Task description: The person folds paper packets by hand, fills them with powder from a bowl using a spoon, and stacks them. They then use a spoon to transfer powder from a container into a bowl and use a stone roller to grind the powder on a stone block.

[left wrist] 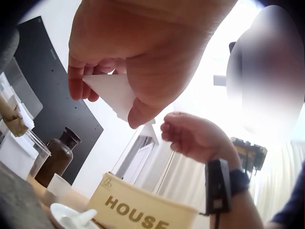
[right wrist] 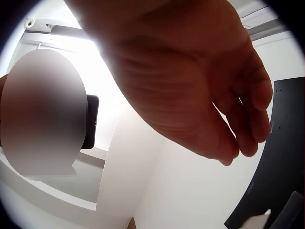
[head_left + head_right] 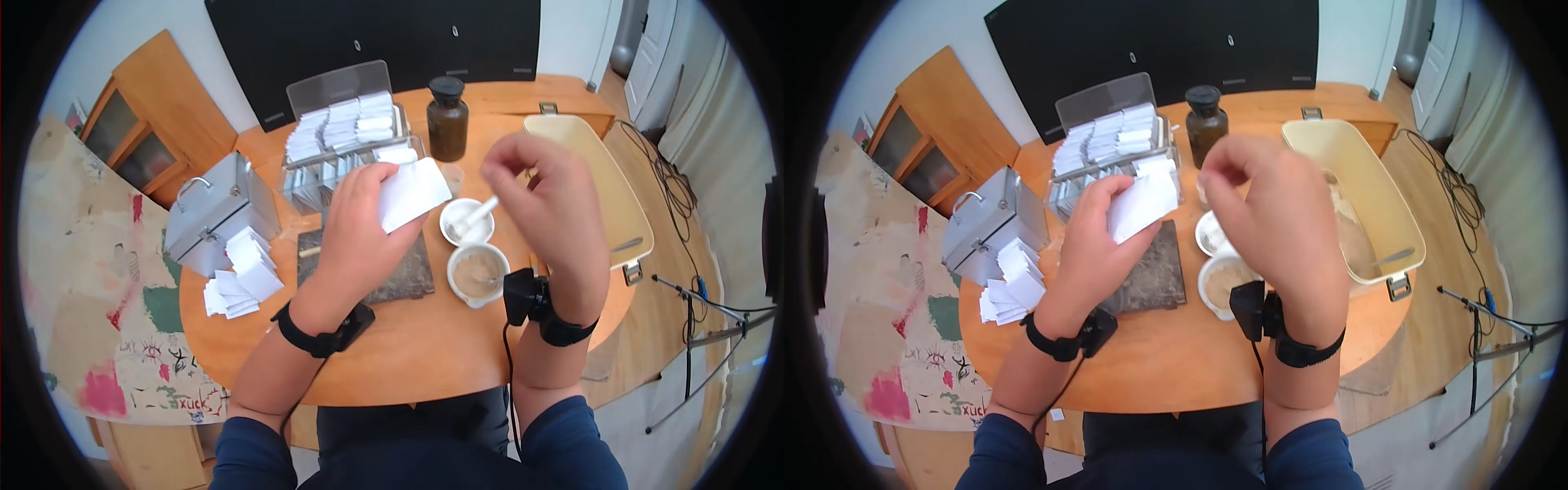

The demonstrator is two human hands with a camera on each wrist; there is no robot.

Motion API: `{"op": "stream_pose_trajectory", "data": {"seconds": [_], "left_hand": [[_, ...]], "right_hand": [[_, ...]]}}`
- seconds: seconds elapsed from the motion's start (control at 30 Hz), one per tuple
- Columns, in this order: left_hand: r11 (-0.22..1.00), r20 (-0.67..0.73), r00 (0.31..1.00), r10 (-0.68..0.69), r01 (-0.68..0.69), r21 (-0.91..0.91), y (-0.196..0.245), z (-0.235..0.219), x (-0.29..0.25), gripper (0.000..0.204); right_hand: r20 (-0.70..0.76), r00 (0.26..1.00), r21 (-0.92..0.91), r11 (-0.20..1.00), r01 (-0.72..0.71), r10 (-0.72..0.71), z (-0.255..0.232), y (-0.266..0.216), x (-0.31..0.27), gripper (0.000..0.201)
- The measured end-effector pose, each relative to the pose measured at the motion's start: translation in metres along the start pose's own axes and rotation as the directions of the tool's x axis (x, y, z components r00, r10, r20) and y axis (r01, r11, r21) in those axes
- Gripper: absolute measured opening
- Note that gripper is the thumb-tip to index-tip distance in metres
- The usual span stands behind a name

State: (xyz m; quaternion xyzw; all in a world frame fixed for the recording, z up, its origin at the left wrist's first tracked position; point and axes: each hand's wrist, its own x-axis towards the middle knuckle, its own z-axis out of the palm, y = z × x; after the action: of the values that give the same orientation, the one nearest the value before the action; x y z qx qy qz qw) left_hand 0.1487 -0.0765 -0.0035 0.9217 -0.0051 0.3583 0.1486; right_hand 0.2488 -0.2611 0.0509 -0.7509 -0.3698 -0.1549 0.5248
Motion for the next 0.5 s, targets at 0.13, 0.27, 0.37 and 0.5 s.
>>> {"op": "stream_pose_trajectory", "data": {"seconds": [0.13,0.27,0.37,0.5], "left_hand": [[0.630,0.268,0.892,-0.364,0.448,-0.634,-0.006,-0.008,-0.009,0.040],[0.267,0.517,0.805,-0.291,0.587,-0.765,-0.005,-0.017,-0.012,0.042],[-0.003,0.577,0.781,-0.240,0.594,-0.805,-0.002,-0.023,-0.013,0.039],[-0.055,0.569,0.794,-0.215,0.572,-0.818,-0.005,-0.022,-0.017,0.037]], "right_hand": [[0.166,0.983,-0.031,0.996,0.078,-0.072,0.023,-0.004,-0.001,0.010],[0.212,0.941,0.038,0.964,0.264,-0.266,0.040,-0.007,0.000,0.021],[0.185,0.933,0.045,0.951,0.306,-0.309,0.050,-0.007,-0.002,0.019],[0.249,0.926,0.053,0.958,0.281,-0.285,0.054,-0.007,-0.002,0.014]]}}
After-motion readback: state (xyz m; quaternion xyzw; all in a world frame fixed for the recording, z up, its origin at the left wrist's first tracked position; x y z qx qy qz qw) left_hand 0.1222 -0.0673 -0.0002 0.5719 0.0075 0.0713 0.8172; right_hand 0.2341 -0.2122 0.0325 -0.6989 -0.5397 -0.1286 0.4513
